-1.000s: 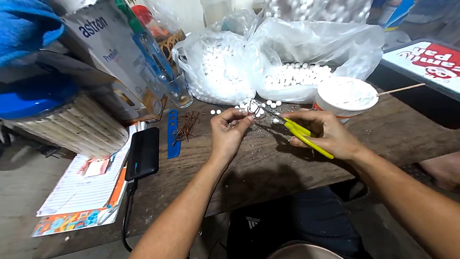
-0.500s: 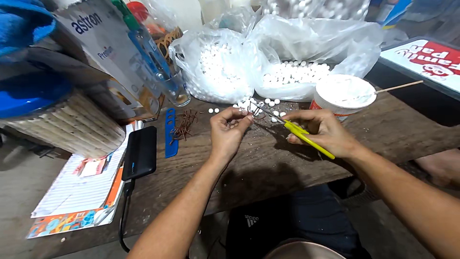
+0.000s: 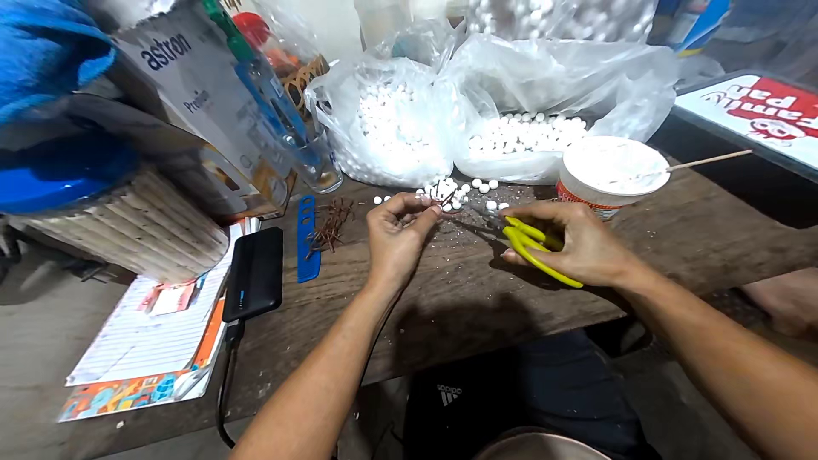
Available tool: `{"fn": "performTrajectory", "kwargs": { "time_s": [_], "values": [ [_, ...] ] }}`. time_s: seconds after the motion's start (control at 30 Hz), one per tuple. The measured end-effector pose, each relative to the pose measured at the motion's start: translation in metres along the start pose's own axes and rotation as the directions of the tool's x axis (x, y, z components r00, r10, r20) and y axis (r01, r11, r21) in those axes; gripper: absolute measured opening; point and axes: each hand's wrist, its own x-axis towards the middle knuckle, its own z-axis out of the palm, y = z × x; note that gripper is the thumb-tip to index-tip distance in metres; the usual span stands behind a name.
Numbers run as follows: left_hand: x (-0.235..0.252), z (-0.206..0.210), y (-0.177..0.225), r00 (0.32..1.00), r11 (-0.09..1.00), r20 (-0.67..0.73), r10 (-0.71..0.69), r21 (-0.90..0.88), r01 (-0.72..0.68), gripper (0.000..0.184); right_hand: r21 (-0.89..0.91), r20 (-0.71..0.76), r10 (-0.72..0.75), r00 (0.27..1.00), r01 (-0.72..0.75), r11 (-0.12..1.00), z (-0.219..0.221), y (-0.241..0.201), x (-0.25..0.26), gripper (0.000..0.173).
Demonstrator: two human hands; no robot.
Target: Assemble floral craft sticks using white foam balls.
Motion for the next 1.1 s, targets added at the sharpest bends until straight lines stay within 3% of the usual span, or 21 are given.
{"fn": "performTrajectory", "kwargs": {
  "time_s": [0.33, 0.73, 1.1],
  "values": [
    [-0.0022, 0.0013, 0.0013, 0.989, 0.995, 0.144, 0.038, 0.083, -0.05, 0.015, 0.079, 0.021, 0.016, 1.0, -0.017, 0.997, -0.0033, -0.0019, 0.0028, 0.049],
    [-0.0023, 0.0023, 0.0005, 0.984, 0.996, 0.173, 0.04, 0.074, -0.053, 0.016, 0.073, 0.031, 0.022, 0.999, -0.024, 0.997, -0.0019, -0.0009, 0.0024, 0.049],
    [-0.0022, 0.001, -0.0008, 0.977, 0.991, 0.204, 0.062, 0.103, -0.084, 0.015, 0.101, 0.035, -0.011, 0.999, 0.007, 0.995, -0.0022, 0.0034, 0.003, 0.036]
  ]
}}
